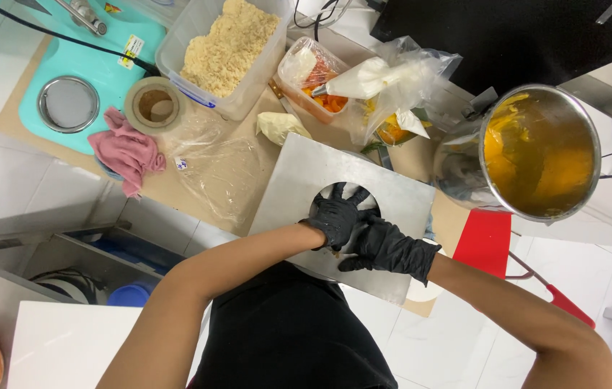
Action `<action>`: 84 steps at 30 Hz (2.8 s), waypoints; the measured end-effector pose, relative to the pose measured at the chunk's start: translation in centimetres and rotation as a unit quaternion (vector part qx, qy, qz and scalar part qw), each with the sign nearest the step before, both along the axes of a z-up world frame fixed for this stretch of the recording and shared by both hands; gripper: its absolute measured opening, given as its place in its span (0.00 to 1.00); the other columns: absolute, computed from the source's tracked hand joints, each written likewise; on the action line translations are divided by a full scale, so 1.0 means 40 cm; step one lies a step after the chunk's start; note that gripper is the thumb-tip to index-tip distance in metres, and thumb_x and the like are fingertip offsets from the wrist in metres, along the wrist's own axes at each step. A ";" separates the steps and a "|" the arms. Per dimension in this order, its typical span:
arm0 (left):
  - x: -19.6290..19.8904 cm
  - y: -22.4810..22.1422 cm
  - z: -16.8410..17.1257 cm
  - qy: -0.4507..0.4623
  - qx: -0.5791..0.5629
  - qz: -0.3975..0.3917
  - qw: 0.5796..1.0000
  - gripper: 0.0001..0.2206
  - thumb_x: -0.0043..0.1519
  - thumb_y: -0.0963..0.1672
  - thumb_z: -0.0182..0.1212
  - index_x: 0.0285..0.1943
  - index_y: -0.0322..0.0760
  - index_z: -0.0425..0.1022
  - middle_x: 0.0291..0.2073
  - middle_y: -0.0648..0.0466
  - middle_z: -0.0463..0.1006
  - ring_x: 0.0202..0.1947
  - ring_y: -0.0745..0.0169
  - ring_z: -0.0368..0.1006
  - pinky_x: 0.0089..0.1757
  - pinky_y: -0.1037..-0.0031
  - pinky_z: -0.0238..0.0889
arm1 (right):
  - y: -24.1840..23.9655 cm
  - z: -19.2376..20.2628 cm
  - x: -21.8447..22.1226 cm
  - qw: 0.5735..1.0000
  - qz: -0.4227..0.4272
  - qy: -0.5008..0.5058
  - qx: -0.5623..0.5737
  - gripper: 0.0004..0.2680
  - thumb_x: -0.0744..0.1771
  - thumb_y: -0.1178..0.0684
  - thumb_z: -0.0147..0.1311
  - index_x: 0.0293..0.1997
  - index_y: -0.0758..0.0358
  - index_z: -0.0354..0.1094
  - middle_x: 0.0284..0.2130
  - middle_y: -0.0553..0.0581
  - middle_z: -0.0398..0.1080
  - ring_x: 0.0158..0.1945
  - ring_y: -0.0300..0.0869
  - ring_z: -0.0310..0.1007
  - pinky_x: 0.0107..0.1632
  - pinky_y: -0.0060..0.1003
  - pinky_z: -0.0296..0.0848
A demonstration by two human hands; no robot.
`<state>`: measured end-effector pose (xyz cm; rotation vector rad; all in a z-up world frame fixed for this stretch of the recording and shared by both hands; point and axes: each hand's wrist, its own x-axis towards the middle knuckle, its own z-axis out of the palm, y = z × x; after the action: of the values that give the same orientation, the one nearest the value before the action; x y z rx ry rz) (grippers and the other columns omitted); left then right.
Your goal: The recorder trims the edges of a square sponge cake in its pan, releases it onto a board, removes the parchment paper, and levels the top surface with a long knife.
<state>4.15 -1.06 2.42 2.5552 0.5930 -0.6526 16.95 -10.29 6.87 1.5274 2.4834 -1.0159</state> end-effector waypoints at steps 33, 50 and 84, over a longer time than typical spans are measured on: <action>-0.067 -0.048 -0.089 -0.482 -0.563 0.419 0.525 0.16 0.69 0.44 0.50 0.64 0.32 0.67 0.51 0.48 0.77 0.51 0.63 0.74 0.51 0.71 0.71 | 0.144 -0.290 0.048 0.155 -0.661 0.628 -0.381 0.16 0.68 0.46 0.60 0.21 0.57 0.62 0.11 0.46 0.52 0.12 0.35 0.51 0.16 0.29 0.59; -0.007 -0.059 -0.308 -0.429 -0.723 0.451 0.300 0.11 0.67 0.46 0.54 0.45 0.34 0.76 0.31 0.54 0.79 0.30 0.64 0.73 0.35 0.74 0.69 | 0.099 -0.104 -0.097 0.328 -0.728 0.574 -0.185 0.07 0.69 0.51 0.51 0.50 0.57 0.71 0.27 0.49 0.67 0.24 0.34 0.63 0.26 0.27 0.66; 0.051 0.020 -0.240 -0.197 0.031 0.039 0.979 0.22 0.66 0.47 0.54 0.71 0.67 0.67 0.73 0.32 0.50 0.72 0.27 0.49 0.62 0.45 0.42 | -0.065 0.107 -0.157 0.966 -0.229 -0.057 0.105 0.25 0.55 0.24 0.66 0.31 0.61 0.75 0.16 0.55 0.72 0.20 0.48 0.74 0.29 0.42 0.74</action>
<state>6.20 -0.28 -7.17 2.6017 0.5758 -0.0922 10.65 -12.88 11.14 2.2260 2.2676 -0.6887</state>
